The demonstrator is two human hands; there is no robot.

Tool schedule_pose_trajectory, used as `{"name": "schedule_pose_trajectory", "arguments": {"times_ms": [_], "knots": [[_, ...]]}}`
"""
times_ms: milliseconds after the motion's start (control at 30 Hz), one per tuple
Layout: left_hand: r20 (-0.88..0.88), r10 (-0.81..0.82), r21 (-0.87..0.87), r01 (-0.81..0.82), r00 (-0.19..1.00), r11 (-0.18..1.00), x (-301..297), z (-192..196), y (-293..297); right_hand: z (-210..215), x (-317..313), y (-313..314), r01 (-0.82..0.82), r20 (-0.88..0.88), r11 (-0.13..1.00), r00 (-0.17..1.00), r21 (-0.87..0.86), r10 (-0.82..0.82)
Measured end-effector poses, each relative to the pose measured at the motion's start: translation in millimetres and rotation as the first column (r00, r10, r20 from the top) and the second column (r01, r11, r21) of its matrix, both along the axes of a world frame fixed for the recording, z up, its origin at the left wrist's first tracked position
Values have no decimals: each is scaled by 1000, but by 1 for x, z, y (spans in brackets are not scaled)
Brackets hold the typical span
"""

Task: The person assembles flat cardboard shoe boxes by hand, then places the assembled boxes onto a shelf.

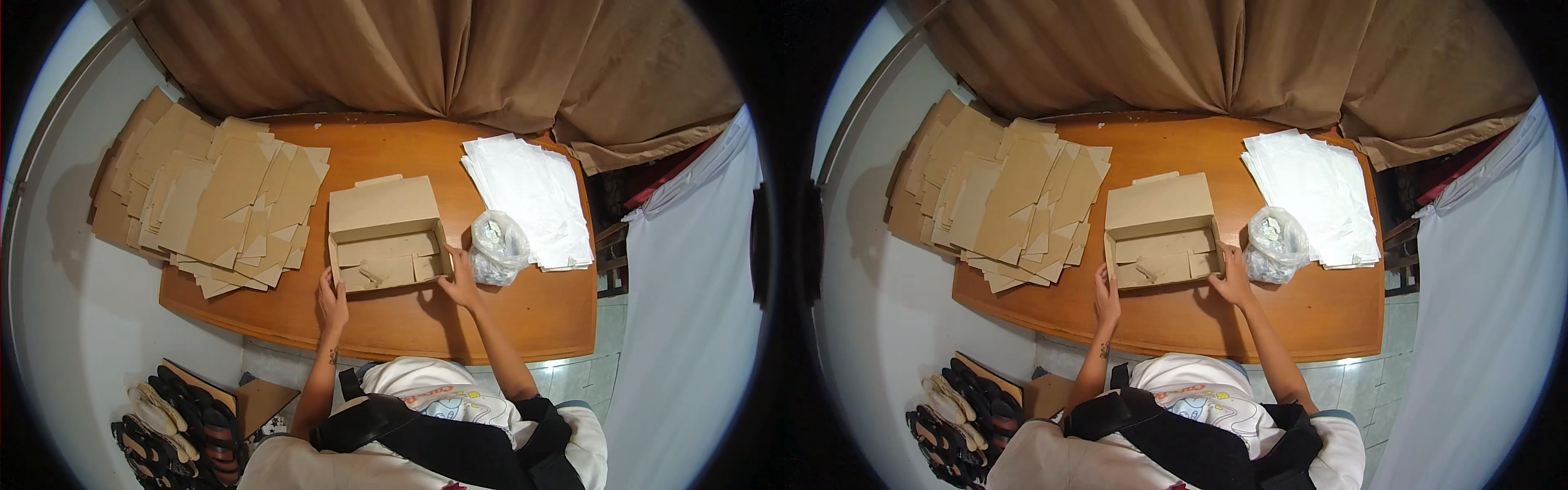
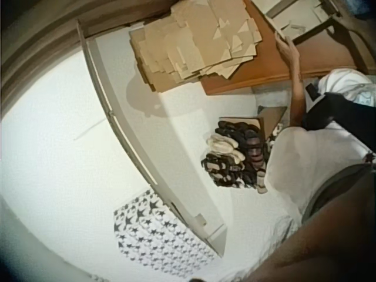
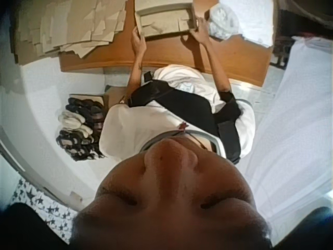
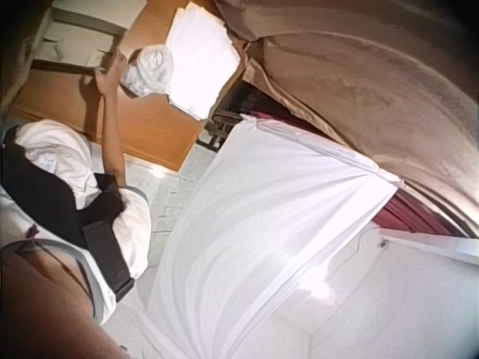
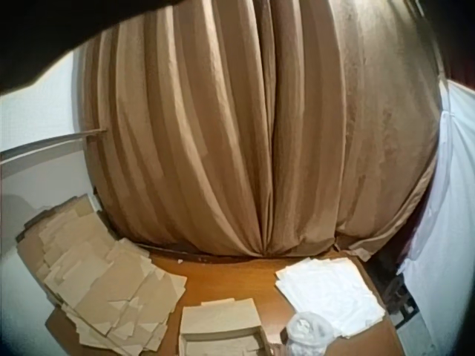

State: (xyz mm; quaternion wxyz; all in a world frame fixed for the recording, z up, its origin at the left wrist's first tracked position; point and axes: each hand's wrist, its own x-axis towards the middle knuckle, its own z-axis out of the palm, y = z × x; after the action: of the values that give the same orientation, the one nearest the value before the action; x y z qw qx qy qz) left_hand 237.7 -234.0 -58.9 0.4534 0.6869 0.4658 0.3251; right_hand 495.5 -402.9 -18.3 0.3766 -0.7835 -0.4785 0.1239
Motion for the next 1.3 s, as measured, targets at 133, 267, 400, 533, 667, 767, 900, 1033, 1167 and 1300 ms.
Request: {"name": "schedule_pose_trajectory", "arguments": {"times_ms": [133, 267, 400, 533, 667, 767, 900, 1033, 1167, 1300], "knots": [[-165, 55, 374, 10, 985, 928, 29, 56, 13, 35, 5, 25, 48, 253, 993, 965, 105, -73], [-233, -153, 515, 256, 960, 818, 53, 68, 37, 18, 17, 61, -276, 73, 961, 959, 30, 273], [-573, -382, 241, 594, 726, 767, 72, 25, 47, -27, 14, 92, -292, 199, 813, 877, -504, 437], [-751, -451, -4, 679, 483, 734, 72, 6, 50, -43, 16, 91, -303, 137, 745, 874, -595, 465], [-755, -484, -70, 680, 443, 730, 73, 2, 49, -43, 13, 86, -311, 122, 737, 875, -600, 469], [-746, -475, -60, 663, 466, 746, 72, -2, 48, -39, 7, 87, -306, 142, 769, 880, -561, 453], [-737, -473, -68, 643, 483, 763, 74, -7, 49, -35, 2, 91, -259, 145, 736, 888, -625, 436], [-768, -505, -128, 678, 394, 724, 83, -4, 49, -49, 10, 90, -281, 129, 720, 880, -635, 457], [-594, -567, -171, 599, 571, 782, 74, 9, 57, -23, 8, 83, -368, -56, 749, 912, -551, 407], [-180, -554, 24, 567, 813, 824, 70, 52, 61, 18, 22, 76, -353, 97, 933, 928, -72, 359]]}}
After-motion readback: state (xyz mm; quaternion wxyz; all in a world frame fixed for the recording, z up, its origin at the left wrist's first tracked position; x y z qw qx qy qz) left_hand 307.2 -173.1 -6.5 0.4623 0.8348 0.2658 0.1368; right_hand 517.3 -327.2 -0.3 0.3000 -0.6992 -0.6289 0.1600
